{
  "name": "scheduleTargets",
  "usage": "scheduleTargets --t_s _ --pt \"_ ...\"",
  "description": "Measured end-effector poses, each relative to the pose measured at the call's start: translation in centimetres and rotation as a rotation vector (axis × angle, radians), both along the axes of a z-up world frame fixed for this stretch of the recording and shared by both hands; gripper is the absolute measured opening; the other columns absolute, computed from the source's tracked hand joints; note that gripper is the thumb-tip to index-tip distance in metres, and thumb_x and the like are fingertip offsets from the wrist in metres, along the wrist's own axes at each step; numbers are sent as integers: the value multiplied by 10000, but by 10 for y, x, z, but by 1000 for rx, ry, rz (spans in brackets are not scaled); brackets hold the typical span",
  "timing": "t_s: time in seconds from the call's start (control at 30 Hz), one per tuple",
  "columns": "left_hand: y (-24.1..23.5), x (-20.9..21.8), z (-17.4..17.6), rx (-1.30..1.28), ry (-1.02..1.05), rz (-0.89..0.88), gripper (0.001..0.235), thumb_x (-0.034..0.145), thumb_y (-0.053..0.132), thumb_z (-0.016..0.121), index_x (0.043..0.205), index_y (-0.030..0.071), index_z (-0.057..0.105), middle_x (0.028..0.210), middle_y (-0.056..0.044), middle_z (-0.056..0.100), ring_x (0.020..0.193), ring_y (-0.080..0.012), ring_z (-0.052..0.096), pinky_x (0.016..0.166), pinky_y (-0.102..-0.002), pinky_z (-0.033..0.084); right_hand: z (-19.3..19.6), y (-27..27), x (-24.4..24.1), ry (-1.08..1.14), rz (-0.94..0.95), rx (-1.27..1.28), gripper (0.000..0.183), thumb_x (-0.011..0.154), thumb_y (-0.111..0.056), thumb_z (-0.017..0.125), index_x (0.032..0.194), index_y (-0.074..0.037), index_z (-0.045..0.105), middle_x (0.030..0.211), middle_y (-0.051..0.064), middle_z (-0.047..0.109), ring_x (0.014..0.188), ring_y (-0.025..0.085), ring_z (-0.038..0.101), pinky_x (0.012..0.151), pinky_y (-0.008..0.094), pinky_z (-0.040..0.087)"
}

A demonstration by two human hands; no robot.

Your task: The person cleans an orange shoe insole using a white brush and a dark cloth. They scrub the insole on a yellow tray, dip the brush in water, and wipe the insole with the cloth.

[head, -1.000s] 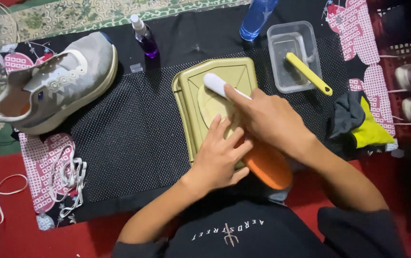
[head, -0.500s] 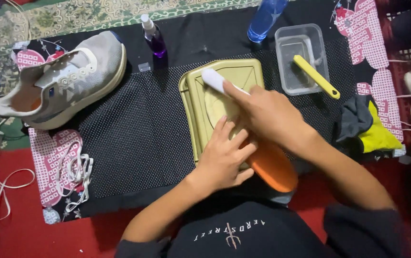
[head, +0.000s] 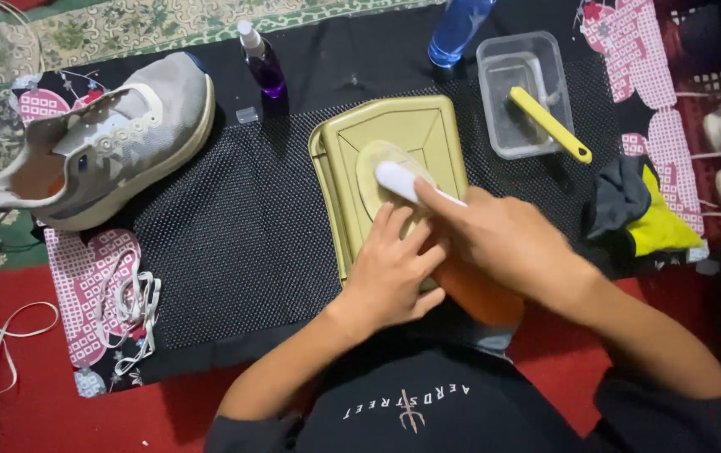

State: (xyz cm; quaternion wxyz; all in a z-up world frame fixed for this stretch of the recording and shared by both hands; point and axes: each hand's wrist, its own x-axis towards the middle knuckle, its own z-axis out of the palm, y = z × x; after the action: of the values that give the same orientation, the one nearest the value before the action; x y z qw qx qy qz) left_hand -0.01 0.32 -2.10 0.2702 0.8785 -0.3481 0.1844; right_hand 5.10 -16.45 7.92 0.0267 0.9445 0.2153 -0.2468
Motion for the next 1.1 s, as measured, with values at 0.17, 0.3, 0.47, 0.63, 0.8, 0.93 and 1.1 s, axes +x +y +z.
scheduleTargets --t_s 0.17,0.3,0.47,0.63,0.8,0.93,1.1 --pt "-2 0 3 35 3 10 650 547 448 877 1080 150 655 1118 -121 571 1177 -447 551 1122 -658 389 0 1 19 -18 80 23 741 917 -198 586 1584 -391 327 921 186 660 775 504 741 708 612 618" --pt "-2 -6 14 62 7 26 639 565 442 874 1073 141 629 1173 -118 571 1199 -433 541 1138 -664 359 -12 -4 45 -82 128 42 758 901 -212 652 1579 -403 373 915 150 679 760 463 753 659 563 630" --pt "-24 -32 7 -79 -56 24 574 747 165 760 1305 109 638 1378 -247 558 1382 -552 487 1086 -630 443 -21 -33 54 -434 93 135 315 1065 -428 447 967 -138 519 695 138 640 668 418 712 626 563 565" --pt "-21 -30 6 -66 -142 48 431 860 160 694 1289 179 657 1400 -204 612 1353 -511 554 1097 -628 444 -29 -49 60 -556 35 130 434 1172 -505 345 967 -173 536 625 73 605 645 391 709 626 518 564" --pt "23 -14 32 131 102 -214 666 705 158 734 1339 54 557 1547 -193 447 1480 -459 358 1233 -597 288 -12 -72 63 -702 112 279 221 1163 -147 477 1028 -69 634 599 39 567 400 237 493 428 385 401" --pt "41 0 33 -27 318 -439 681 608 8 675 1284 45 610 1507 -172 489 1475 -463 366 1236 -653 292 -12 -108 68 -682 -88 347 346 1208 -152 503 933 5 643 648 110 572 437 273 431 453 406 362" --pt "45 13 47 -113 440 -524 639 604 -5 658 1240 61 659 1464 -149 544 1462 -468 388 1203 -659 327 -17 -153 83 -688 -346 182 406 1197 -343 586 987 -19 712 728 171 661 596 414 596 603 503 476"
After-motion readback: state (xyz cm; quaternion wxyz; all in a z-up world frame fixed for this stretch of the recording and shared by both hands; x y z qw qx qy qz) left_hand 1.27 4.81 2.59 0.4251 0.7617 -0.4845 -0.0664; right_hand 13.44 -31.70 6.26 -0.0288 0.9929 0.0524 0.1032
